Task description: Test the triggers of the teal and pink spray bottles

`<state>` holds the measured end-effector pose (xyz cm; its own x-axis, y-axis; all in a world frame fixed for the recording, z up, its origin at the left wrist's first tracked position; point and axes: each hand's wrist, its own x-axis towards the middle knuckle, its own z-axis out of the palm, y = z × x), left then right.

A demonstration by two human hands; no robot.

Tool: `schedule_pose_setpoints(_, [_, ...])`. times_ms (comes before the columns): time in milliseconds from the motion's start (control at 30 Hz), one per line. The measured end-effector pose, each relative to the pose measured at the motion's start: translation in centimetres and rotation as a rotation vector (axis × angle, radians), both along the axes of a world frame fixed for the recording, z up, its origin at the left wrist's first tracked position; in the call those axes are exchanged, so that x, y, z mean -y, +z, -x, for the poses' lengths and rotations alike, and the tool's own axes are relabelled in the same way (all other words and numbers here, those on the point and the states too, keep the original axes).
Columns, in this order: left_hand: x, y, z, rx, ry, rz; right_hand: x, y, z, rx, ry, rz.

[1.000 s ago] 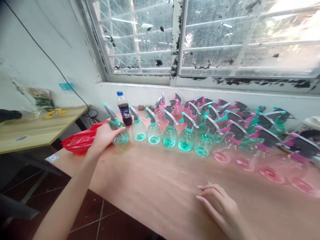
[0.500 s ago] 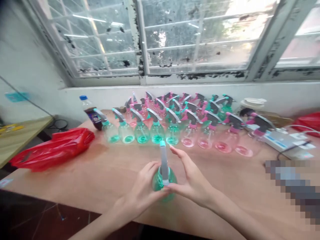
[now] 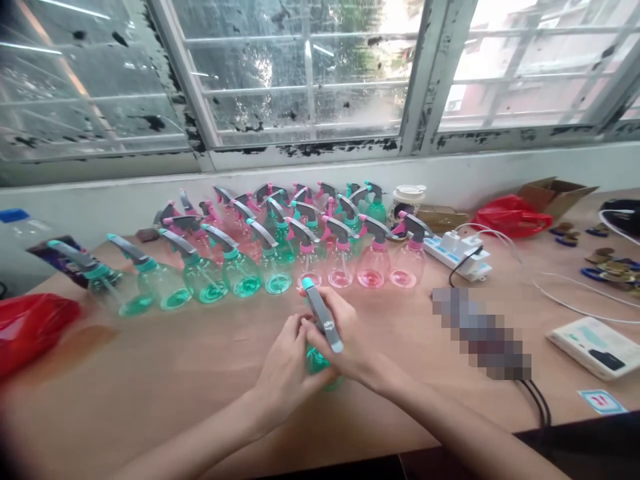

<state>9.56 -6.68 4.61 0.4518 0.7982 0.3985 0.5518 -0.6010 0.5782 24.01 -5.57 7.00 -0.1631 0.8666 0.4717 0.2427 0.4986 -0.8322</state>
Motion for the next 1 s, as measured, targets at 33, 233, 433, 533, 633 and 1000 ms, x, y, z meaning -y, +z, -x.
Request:
schedule_pose_setpoints(33, [-0.2, -0.3, 0.0, -0.01, -0.015, -0.006, -0.4, -0.1, -0.2, -0.013, 0.016, -0.005])
schedule_pose_setpoints(233, [-1.6, -2.3, 3.5, -0.118, -0.116, -0.022, -2.9, -0.5, -0.5, -0.061, 0.222, -0.074])
schedule_pose_setpoints(433, [-3.4, -4.4, 7.7, -0.392, -0.078, -0.002, -4.4, -0.4, 0.2, 0.01, 0.245, -0.169])
schedule_pose_setpoints(533, [-3.7, -4.9, 8.3, -0.512, -0.07, 0.008, -4.6, 0.0, 0.3, 0.067, 0.236, -0.175])
schedule_pose_setpoints(633, [-3.8, -5.1, 8.4, -0.541, -0.066, 0.004, -4.6, 0.1, 0.4, 0.068, 0.23, -0.19])
schedule_pose_setpoints(1000, [-3.9, -5.4, 8.9, -0.516, -0.067, -0.05, -4.5, -0.2, 0.7, 0.034, 0.202, -0.135])
